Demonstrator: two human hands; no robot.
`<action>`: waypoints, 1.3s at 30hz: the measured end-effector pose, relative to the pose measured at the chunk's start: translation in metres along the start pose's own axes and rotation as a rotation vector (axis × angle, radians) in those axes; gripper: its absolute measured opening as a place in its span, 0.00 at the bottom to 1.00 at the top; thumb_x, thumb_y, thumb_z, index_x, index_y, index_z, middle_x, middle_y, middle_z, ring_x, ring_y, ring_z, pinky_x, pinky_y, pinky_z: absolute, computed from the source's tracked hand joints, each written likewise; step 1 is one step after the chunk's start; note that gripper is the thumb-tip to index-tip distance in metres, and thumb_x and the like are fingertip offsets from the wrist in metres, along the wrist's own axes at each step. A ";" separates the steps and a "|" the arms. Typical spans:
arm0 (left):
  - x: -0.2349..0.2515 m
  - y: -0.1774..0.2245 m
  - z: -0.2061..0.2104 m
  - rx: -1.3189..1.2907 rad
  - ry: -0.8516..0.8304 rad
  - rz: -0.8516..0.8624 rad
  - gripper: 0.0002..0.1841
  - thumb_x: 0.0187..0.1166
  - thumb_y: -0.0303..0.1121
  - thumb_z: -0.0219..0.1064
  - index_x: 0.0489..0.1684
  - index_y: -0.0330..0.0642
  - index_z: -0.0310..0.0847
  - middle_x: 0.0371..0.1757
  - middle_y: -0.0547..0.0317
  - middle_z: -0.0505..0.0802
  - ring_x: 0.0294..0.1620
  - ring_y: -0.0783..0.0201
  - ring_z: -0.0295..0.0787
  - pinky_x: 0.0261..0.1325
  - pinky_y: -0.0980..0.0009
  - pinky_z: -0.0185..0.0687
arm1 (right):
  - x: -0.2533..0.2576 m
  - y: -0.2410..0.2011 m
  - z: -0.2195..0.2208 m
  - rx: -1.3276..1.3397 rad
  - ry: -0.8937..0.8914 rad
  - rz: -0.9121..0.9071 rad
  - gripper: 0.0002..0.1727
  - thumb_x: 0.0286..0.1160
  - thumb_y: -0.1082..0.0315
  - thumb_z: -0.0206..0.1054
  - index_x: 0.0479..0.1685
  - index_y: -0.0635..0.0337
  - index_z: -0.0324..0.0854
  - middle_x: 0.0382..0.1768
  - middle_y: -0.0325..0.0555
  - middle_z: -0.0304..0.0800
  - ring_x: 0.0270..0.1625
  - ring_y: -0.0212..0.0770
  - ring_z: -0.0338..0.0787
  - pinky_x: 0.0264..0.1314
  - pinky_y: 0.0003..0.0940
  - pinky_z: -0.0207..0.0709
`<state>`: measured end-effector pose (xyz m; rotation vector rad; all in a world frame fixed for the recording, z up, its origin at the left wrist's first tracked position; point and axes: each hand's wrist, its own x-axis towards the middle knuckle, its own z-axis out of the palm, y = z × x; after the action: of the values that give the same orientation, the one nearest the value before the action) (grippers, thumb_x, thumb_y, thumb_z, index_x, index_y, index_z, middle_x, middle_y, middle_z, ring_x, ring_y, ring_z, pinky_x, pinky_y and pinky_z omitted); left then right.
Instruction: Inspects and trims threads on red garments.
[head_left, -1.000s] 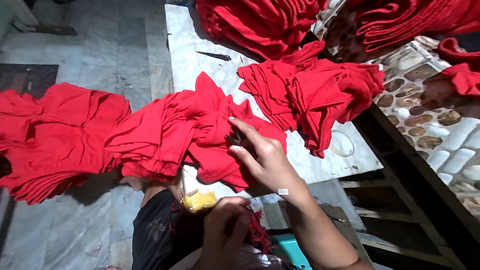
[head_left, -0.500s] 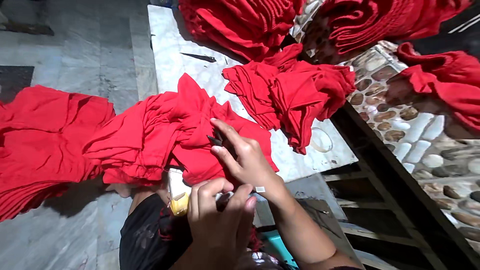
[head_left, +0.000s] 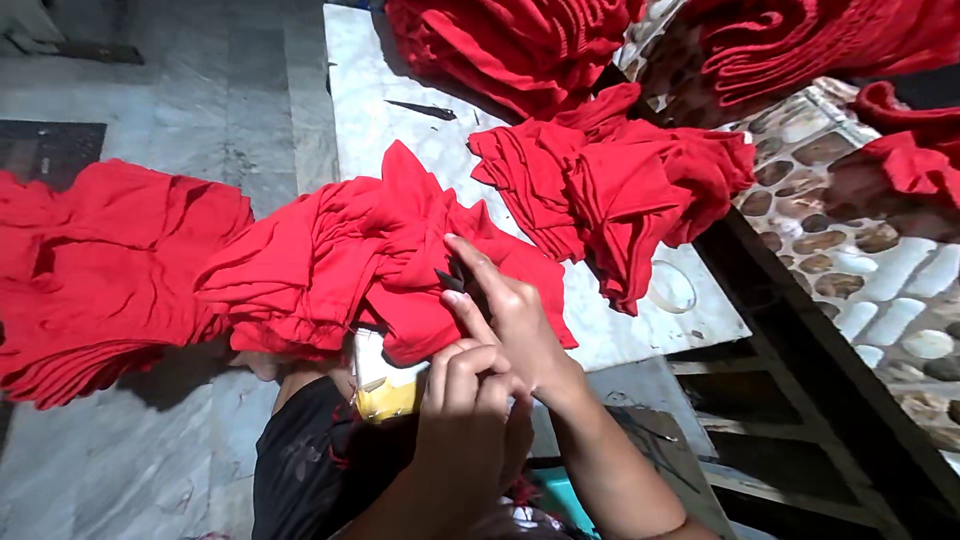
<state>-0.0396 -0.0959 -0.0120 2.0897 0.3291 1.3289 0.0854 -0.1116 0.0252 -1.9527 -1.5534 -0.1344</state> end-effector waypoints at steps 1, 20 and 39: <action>-0.005 -0.002 -0.005 -0.072 -0.013 -0.052 0.08 0.86 0.38 0.57 0.37 0.48 0.75 0.54 0.56 0.81 0.70 0.64 0.74 0.77 0.75 0.65 | -0.001 -0.002 0.002 -0.020 0.010 0.004 0.28 0.83 0.63 0.61 0.79 0.70 0.75 0.33 0.52 0.91 0.26 0.46 0.87 0.29 0.41 0.81; -0.005 -0.043 -0.042 -0.160 0.093 -0.463 0.07 0.75 0.32 0.65 0.31 0.39 0.85 0.40 0.62 0.92 0.57 0.77 0.86 0.65 0.82 0.77 | 0.001 0.005 -0.001 0.041 0.007 -0.025 0.27 0.81 0.66 0.61 0.78 0.70 0.75 0.28 0.47 0.89 0.23 0.39 0.82 0.28 0.34 0.77; 0.022 -0.032 -0.041 -0.176 0.184 -0.348 0.12 0.78 0.26 0.60 0.50 0.25 0.70 0.29 0.68 0.87 0.29 0.89 0.81 0.37 0.87 0.78 | -0.032 -0.026 -0.013 0.426 -0.227 -0.236 0.12 0.67 0.69 0.73 0.46 0.66 0.86 0.34 0.47 0.93 0.34 0.28 0.88 0.38 0.17 0.79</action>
<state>-0.0617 -0.0449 -0.0042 1.6785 0.6017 1.2876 0.0560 -0.1431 0.0317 -1.4892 -1.7832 0.3081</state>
